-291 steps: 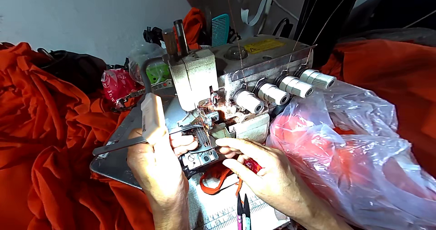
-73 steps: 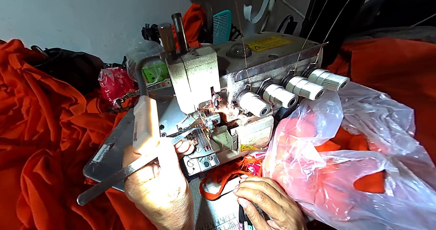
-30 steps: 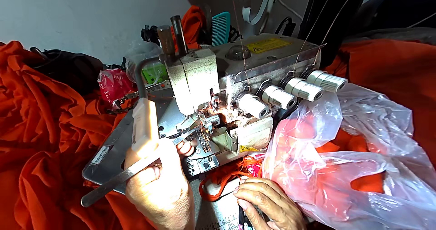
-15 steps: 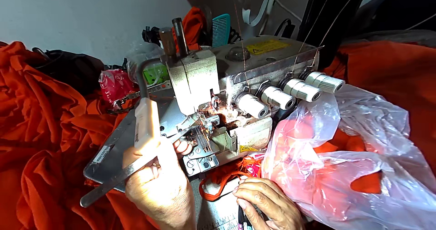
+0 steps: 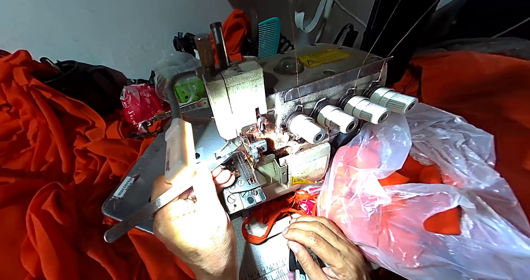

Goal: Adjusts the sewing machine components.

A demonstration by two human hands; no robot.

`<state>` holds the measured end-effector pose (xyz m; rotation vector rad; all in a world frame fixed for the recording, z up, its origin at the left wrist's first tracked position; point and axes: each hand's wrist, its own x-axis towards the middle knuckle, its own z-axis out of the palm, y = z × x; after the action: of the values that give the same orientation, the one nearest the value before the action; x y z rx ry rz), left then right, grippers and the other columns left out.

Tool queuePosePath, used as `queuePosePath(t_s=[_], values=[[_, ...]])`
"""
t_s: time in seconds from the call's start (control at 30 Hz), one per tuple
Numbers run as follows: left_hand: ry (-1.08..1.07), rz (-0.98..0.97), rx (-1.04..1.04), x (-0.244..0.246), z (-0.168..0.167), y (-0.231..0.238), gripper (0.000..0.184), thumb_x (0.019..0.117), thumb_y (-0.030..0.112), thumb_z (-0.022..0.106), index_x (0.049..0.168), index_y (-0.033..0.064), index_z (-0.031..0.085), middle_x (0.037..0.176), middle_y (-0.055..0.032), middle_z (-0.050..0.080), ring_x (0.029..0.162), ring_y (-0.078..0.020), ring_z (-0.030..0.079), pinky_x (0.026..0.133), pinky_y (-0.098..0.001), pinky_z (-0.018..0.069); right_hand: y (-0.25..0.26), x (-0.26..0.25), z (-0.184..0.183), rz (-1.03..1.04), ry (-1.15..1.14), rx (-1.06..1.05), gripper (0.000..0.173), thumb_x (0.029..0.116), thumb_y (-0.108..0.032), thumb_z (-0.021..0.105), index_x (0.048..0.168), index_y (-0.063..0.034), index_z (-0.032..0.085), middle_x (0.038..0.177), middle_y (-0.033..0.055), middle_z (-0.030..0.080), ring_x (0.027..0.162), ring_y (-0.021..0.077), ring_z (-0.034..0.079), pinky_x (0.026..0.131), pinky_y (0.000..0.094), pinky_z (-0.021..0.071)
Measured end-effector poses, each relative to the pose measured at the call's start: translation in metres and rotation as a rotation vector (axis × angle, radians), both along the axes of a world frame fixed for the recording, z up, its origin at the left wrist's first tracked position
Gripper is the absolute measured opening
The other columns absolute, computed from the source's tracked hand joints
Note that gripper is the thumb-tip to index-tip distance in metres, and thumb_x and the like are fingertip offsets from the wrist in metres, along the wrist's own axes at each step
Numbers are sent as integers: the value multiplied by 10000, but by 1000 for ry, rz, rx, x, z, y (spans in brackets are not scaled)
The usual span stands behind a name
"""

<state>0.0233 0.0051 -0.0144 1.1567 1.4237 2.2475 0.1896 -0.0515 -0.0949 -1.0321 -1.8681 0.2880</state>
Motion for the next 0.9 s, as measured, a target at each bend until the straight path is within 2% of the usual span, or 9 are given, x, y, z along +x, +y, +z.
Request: queuePosePath(t_s=[0.17,0.27,0.33,0.43,0.53,0.6,0.67,0.77,0.9], values=[[78,65,60,-2,-1,-3,125,967,-41,510,1015,45,587,798,66,717,699,-75,733,650,-259,651,0,0,-1,-5,32,-3,154,1006,-179,586,975,-101,715,970,33,739,1084,98,649,1020,199,441],[170,115,107,-7,5,-11,154,924,-62,554,979,73,605,834,113,704,733,-37,727,682,-241,654,1,-1,5,29,157,-62,155,1012,-178,587,1085,-74,677,1000,29,729,1065,55,648,982,177,480],[191,149,104,-11,10,-17,135,907,-59,552,972,55,583,813,111,675,714,-25,713,660,-225,645,9,-7,20,19,240,-55,193,1028,-181,577,1135,-44,661,990,28,723,987,13,657,909,157,521],[253,149,53,-20,12,-27,105,912,-47,563,998,13,567,825,97,680,718,-15,711,667,-210,640,34,-27,60,-121,241,53,194,973,-156,600,1093,-48,707,913,-9,699,854,-21,630,776,126,521],[304,120,36,-25,12,-32,89,919,-37,571,1001,-3,567,830,92,676,708,-1,702,664,-195,636,65,-43,90,-221,76,118,236,938,-163,655,1132,-60,743,908,30,718,787,91,657,703,244,547],[327,94,43,-27,11,-34,89,907,-29,591,993,-11,578,852,92,671,726,21,696,674,-172,627,77,-53,96,-281,-32,157,156,930,-194,681,1021,-83,740,809,35,677,669,153,624,573,327,496],[368,83,35,-30,8,-35,86,905,-6,602,990,-9,589,864,92,674,757,45,689,691,-149,613,81,-59,97,-294,-74,178,131,932,-195,688,976,-84,741,781,41,639,642,178,593,535,351,461],[473,90,2,-34,3,-35,78,918,38,599,969,-20,605,864,51,667,777,54,672,697,-126,581,80,-66,96,-287,-24,177,109,933,-129,670,968,-76,759,824,62,678,680,184,628,569,349,492],[595,95,9,-43,9,-29,96,946,61,585,969,-31,606,842,12,655,750,66,647,693,-117,560,72,-65,105,-192,119,43,60,960,-122,658,958,-84,705,741,7,599,560,73,499,492,225,411]])
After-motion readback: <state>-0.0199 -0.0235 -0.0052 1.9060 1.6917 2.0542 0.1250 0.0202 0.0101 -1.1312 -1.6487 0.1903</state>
